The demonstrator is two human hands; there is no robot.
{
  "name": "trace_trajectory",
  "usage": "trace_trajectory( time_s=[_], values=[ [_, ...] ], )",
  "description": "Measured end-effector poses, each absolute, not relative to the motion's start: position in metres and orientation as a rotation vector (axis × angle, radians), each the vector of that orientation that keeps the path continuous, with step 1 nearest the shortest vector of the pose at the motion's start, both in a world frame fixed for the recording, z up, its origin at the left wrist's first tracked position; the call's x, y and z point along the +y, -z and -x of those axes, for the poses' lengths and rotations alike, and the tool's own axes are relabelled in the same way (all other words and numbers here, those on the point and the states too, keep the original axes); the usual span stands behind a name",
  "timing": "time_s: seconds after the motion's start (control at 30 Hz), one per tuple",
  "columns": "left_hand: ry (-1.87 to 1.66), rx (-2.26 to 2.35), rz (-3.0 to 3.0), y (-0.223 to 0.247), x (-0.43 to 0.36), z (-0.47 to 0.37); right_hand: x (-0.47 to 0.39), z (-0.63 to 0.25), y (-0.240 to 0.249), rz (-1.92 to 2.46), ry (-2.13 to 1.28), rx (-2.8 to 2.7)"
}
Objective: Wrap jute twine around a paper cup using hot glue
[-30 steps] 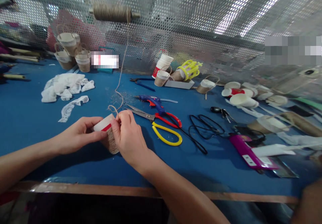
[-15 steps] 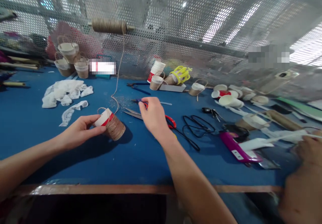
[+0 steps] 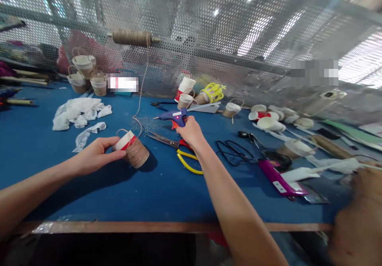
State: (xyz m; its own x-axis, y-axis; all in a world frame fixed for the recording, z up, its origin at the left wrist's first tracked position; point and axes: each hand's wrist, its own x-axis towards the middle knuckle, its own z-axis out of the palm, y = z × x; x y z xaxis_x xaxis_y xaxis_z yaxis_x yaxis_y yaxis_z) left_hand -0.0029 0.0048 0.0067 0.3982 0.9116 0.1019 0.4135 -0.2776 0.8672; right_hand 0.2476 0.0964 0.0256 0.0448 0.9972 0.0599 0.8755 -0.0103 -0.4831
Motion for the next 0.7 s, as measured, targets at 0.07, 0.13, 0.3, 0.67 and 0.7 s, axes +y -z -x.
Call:
trace_trajectory(
  time_s=[0.07,0.13,0.3,0.67,0.7],
  values=[
    [-0.804,1.116,-1.873,-0.007,0.007,0.005,0.075,-0.242,-0.036,1.804,-0.616,-1.880],
    [-0.807,1.094,-1.874,-0.006,0.009,0.007,0.055,-0.237,-0.042,1.648,-0.815,-1.864],
    [-0.774,1.065,-1.844,-0.005,0.012,0.008,0.027,-0.227,-0.039,1.264,-1.256,-1.712],
    [-0.732,1.148,-1.780,-0.006,0.011,0.008,-0.001,-0.235,-0.036,1.405,-0.380,-2.170],
    [-0.734,1.146,-1.768,-0.006,0.011,0.007,-0.002,-0.236,-0.034,1.389,-0.367,-2.188]
  ],
)
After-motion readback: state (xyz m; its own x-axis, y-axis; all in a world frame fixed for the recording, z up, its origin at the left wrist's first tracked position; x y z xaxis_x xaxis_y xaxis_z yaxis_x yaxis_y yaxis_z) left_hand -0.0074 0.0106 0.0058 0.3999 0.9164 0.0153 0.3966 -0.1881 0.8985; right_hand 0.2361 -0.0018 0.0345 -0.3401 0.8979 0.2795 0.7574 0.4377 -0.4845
